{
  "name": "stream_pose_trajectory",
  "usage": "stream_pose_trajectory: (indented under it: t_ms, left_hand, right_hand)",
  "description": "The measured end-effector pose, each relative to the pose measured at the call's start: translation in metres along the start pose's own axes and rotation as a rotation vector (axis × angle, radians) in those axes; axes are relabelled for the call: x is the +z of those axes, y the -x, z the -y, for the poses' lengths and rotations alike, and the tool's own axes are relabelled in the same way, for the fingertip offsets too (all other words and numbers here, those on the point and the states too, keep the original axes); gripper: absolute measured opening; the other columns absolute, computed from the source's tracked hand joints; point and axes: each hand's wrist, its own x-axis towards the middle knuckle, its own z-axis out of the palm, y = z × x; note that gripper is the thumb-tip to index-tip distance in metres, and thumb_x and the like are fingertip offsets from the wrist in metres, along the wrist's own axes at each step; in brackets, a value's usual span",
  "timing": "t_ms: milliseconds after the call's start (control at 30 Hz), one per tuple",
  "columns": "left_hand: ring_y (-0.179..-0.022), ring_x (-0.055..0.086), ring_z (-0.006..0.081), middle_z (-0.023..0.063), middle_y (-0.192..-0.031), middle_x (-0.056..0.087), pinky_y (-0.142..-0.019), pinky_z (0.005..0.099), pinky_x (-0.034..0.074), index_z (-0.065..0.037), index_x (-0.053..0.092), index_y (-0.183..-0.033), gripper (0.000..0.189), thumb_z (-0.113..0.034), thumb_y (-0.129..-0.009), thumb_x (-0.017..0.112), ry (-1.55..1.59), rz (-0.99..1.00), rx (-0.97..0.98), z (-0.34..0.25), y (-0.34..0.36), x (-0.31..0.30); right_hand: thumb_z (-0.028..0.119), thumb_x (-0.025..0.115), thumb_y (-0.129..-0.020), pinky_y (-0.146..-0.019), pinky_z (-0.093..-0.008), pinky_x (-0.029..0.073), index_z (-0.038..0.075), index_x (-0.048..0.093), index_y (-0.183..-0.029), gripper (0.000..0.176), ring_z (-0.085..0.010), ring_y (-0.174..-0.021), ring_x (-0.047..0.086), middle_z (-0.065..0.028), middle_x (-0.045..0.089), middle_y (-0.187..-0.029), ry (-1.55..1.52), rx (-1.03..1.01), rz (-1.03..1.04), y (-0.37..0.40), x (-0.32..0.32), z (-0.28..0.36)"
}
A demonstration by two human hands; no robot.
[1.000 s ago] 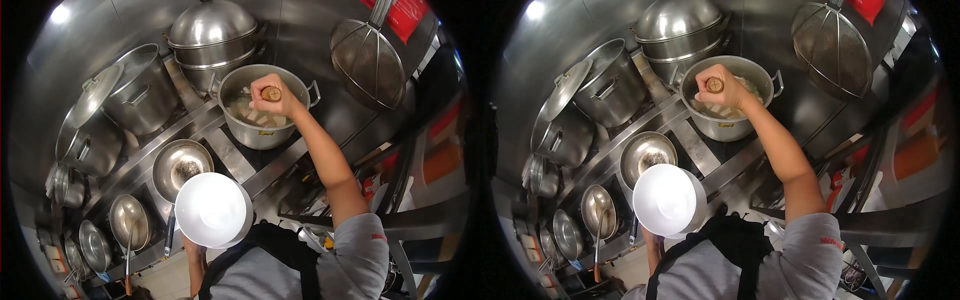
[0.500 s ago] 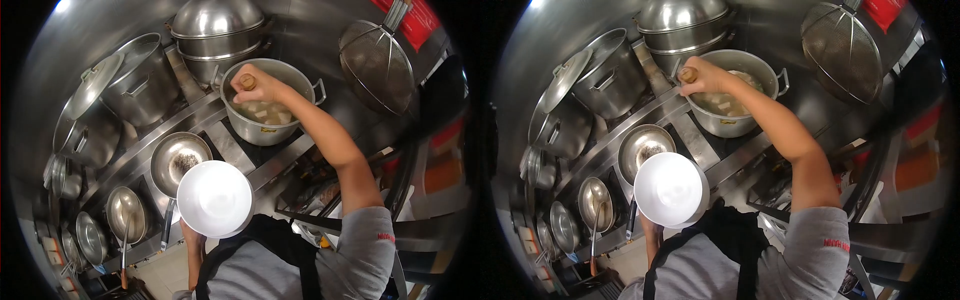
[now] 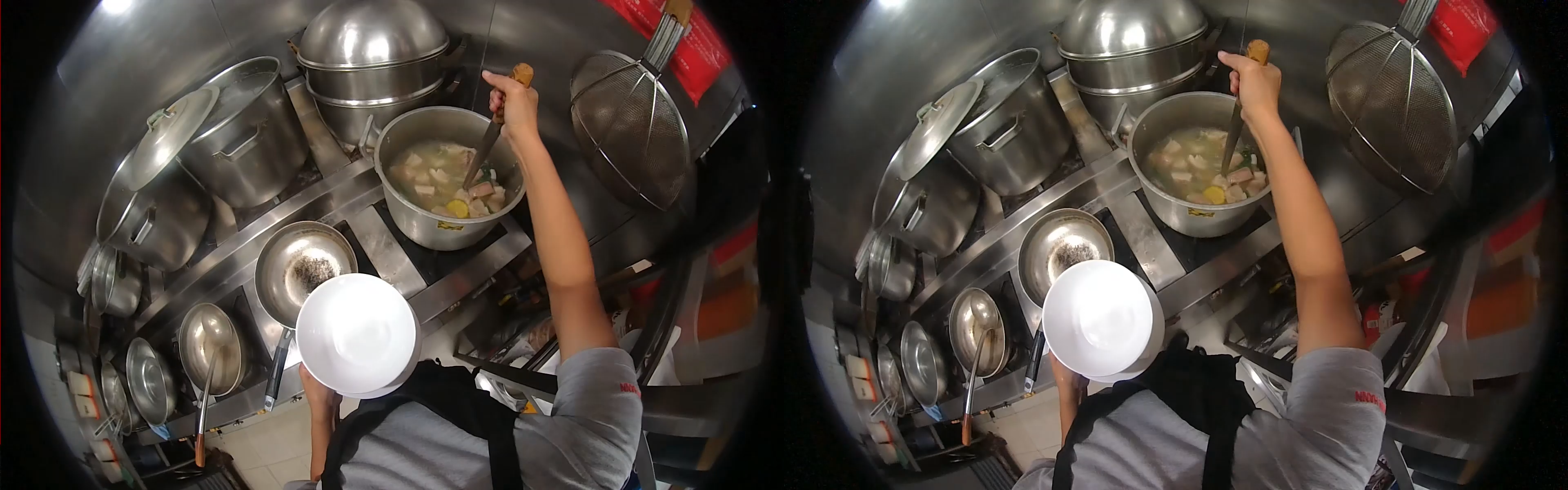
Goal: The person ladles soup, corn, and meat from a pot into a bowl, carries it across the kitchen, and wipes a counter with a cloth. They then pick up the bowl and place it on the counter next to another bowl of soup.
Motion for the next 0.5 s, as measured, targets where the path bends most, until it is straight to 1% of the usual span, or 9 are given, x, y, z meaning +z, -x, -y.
stream_pose_trajectory:
  t_ms: [67,133,167,233,267,300,367,433,500]
  left_hand:
    - [-0.076,0.060,0.0172,0.0112,-0.090,0.060,-0.061,0.0259,0.050,0.007,0.053,-0.102,0.023,-0.007,-0.084,0.049,0.023,-0.035,-0.027,0.001,-0.002,-0.001]
    - [-0.075,0.060,0.0172,0.0111,-0.090,0.060,-0.061,0.0259,0.050,0.007,0.053,-0.102,0.024,-0.007,-0.084,0.049,0.000,-0.049,-0.035,-0.001,-0.004,0.004]
    - [-0.075,0.060,0.0173,0.0110,-0.090,0.060,-0.061,0.0259,0.050,0.006,0.053,-0.102,0.024,-0.008,-0.084,0.049,-0.017,-0.062,-0.037,-0.002,-0.005,0.006]
    - [-0.076,0.060,0.0173,0.0110,-0.090,0.060,-0.061,0.0260,0.050,0.006,0.053,-0.103,0.024,-0.008,-0.084,0.049,-0.015,-0.059,-0.041,-0.001,-0.007,0.007]
    - [-0.076,0.060,0.0173,0.0110,-0.091,0.060,-0.062,0.0261,0.050,0.006,0.053,-0.103,0.024,-0.008,-0.084,0.049,-0.011,-0.054,-0.043,0.000,-0.008,0.007]
    - [-0.076,0.060,0.0174,0.0110,-0.091,0.060,-0.062,0.0262,0.050,0.006,0.052,-0.103,0.024,-0.008,-0.084,0.049,-0.005,-0.049,-0.041,0.001,-0.009,0.008]
    - [-0.077,0.060,0.0175,0.0110,-0.092,0.060,-0.063,0.0263,0.050,0.006,0.052,-0.104,0.025,-0.009,-0.084,0.049,0.006,-0.035,-0.037,0.001,-0.011,0.008]
    - [-0.078,0.060,0.0176,0.0109,-0.093,0.059,-0.064,0.0266,0.050,0.006,0.051,-0.105,0.025,-0.009,-0.084,0.049,-0.029,-0.018,-0.027,0.000,-0.011,0.007]
    - [-0.079,0.060,0.0177,0.0109,-0.093,0.059,-0.065,0.0268,0.050,0.005,0.051,-0.106,0.026,-0.010,-0.084,0.049,-0.053,-0.002,-0.014,0.001,-0.011,0.006]
  right_hand:
    - [0.016,0.067,-0.068,-0.042,-0.0205,0.028,0.011,0.043,-0.052,0.029,-0.0075,-0.040,0.038,0.0014,0.042,-0.047,0.011,-0.013,0.063,0.002,-0.004,0.005]
    - [0.017,0.065,-0.072,-0.042,-0.0208,0.027,0.011,0.042,-0.052,0.031,-0.0067,-0.041,0.038,0.0018,0.039,-0.045,0.235,-0.099,0.575,0.002,-0.010,0.006]
    - [0.017,0.065,-0.072,-0.042,-0.0208,0.027,0.011,0.042,-0.052,0.031,-0.0067,-0.041,0.038,0.0018,0.039,-0.045,0.235,-0.097,0.574,-0.002,-0.012,0.001]
    - [0.018,0.063,-0.075,-0.040,-0.0213,0.024,0.012,0.038,-0.051,0.034,-0.0059,-0.039,0.034,0.0025,0.036,-0.043,-0.060,0.026,0.626,-0.006,-0.012,-0.008]
    - [0.016,0.063,-0.075,-0.038,-0.0220,0.021,0.013,0.035,-0.051,0.037,-0.0054,-0.036,0.030,0.0031,0.034,-0.043,-0.085,0.005,0.498,-0.006,-0.012,-0.012]
    - [0.016,0.063,-0.075,-0.038,-0.0220,0.021,0.013,0.035,-0.051,0.037,-0.0054,-0.036,0.030,0.0031,0.034,-0.043,-0.085,0.005,0.498,-0.003,-0.007,-0.012]
    - [0.015,0.065,-0.074,-0.036,-0.0220,0.019,0.014,0.033,-0.050,0.039,-0.0058,-0.034,0.029,0.0033,0.034,-0.042,-0.054,-0.045,0.198,0.003,0.002,-0.009]
    - [0.016,0.068,-0.071,-0.035,-0.0218,0.020,0.014,0.034,-0.053,0.038,-0.0064,-0.034,0.031,0.0029,0.035,-0.043,-0.053,-0.055,0.083,-0.001,0.003,-0.007]
    - [0.018,0.070,-0.069,-0.036,-0.0215,0.023,0.014,0.037,-0.057,0.036,-0.0072,-0.034,0.032,0.0026,0.036,-0.043,-0.117,0.012,-0.187,-0.006,0.001,-0.002]
